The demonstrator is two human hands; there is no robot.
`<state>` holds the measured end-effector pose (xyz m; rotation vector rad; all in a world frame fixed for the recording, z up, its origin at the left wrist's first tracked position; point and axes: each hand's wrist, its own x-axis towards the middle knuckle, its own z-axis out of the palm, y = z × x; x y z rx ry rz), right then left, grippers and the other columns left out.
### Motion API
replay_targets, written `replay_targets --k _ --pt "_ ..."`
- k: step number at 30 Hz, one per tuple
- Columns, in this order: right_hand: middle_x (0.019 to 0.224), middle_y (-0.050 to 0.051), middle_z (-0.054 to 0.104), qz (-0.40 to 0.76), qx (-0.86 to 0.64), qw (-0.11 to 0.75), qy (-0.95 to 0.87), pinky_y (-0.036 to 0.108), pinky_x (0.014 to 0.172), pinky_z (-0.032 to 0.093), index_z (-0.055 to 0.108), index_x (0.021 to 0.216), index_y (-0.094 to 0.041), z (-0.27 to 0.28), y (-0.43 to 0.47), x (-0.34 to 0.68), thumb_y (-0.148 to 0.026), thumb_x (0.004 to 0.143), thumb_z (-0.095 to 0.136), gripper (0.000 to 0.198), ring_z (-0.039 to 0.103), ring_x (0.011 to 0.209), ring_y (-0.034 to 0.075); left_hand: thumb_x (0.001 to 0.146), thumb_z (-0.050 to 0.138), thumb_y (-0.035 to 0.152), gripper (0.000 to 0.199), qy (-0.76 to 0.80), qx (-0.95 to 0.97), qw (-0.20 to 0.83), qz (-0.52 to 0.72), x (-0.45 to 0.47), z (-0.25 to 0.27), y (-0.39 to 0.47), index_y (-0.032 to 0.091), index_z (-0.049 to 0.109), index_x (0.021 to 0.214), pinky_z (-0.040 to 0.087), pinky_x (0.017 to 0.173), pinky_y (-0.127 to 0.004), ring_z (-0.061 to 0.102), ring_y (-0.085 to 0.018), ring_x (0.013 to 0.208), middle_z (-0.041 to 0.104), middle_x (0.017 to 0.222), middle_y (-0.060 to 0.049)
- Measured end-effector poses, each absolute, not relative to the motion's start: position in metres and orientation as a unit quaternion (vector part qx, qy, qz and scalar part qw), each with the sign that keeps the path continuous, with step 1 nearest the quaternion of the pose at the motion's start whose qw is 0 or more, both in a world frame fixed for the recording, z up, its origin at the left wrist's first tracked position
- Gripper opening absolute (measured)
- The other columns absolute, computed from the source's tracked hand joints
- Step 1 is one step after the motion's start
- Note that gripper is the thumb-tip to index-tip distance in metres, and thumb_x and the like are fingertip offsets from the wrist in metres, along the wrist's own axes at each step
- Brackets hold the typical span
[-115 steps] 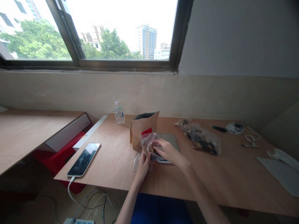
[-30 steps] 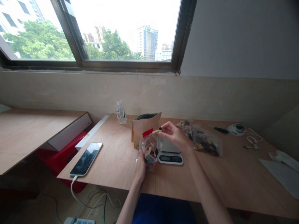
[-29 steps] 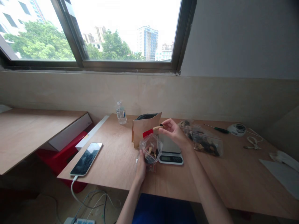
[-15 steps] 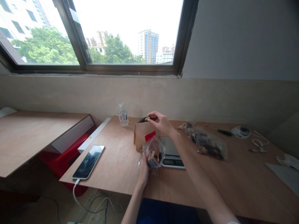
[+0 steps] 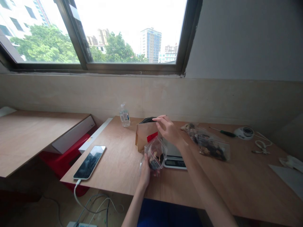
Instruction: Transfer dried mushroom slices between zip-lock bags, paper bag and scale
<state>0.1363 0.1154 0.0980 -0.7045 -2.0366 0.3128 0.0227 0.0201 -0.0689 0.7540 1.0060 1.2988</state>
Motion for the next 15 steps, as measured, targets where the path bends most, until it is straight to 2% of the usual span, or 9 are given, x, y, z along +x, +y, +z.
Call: replay_targets --k 2,4,7,10,12,15 --pt "0.099 0.006 0.058 0.132 -0.316 0.492 -0.8 0.034 0.091 0.042 0.061 0.1 -0.02 0.094 0.098 0.145 -0.019 0.088 0.042 0.022 0.055 0.099 0.019 0.083 0.027 0.069 0.075 0.43 0.34 0.614 0.567 0.023 -0.067 0.019 0.018 0.043 0.135 0.031 0.034 -0.019 0.053 -0.013 0.04 0.06 0.054 -0.001" --pt "0.091 0.004 0.06 0.182 -0.344 0.479 -0.787 0.031 0.083 0.045 0.062 0.093 -0.02 0.087 0.082 0.155 -0.019 0.088 0.042 0.02 0.058 0.089 0.017 0.083 0.03 0.068 0.073 0.417 0.353 0.613 0.571 0.024 -0.067 0.019 0.017 0.046 0.132 0.031 0.035 -0.019 0.052 -0.012 0.039 0.061 0.054 -0.002" --pt "0.086 0.003 0.064 0.28 -0.368 0.36 -0.81 0.028 0.075 0.047 0.062 0.088 -0.02 0.067 0.066 0.164 -0.019 0.087 0.044 0.019 0.06 0.08 0.016 0.082 0.038 0.065 0.069 0.395 0.347 0.607 0.596 0.024 -0.068 0.018 0.015 0.052 0.127 0.034 0.037 -0.02 0.051 -0.012 0.04 0.061 0.056 -0.002" --pt "0.09 0.006 0.065 0.288 -0.396 0.274 -0.828 0.029 0.078 0.045 0.063 0.088 -0.018 0.043 0.061 0.166 -0.019 0.085 0.047 0.017 0.06 0.084 0.018 0.081 0.05 0.056 0.061 0.37 0.332 0.599 0.628 0.023 -0.069 0.015 0.018 0.049 0.13 0.039 0.039 -0.019 0.054 -0.011 0.048 0.067 0.076 -0.004" --pt "0.094 0.009 0.064 0.276 -0.414 0.264 -0.827 0.03 0.082 0.044 0.062 0.09 -0.017 0.031 0.062 0.162 -0.018 0.085 0.047 0.016 0.06 0.089 0.02 0.079 0.059 0.045 0.059 0.365 0.334 0.595 0.633 0.022 -0.069 0.013 0.023 0.047 0.132 0.041 0.042 -0.018 0.056 -0.009 0.054 0.067 0.094 -0.005" --pt "0.097 0.01 0.064 0.292 -0.418 0.259 -0.821 0.03 0.083 0.043 0.061 0.091 -0.016 0.023 0.064 0.155 -0.015 0.083 0.047 0.016 0.06 0.091 0.021 0.074 0.066 0.033 0.061 0.374 0.336 0.593 0.629 0.021 -0.069 0.013 0.026 0.047 0.132 0.045 0.048 -0.019 0.061 -0.011 0.064 0.063 0.111 -0.005"
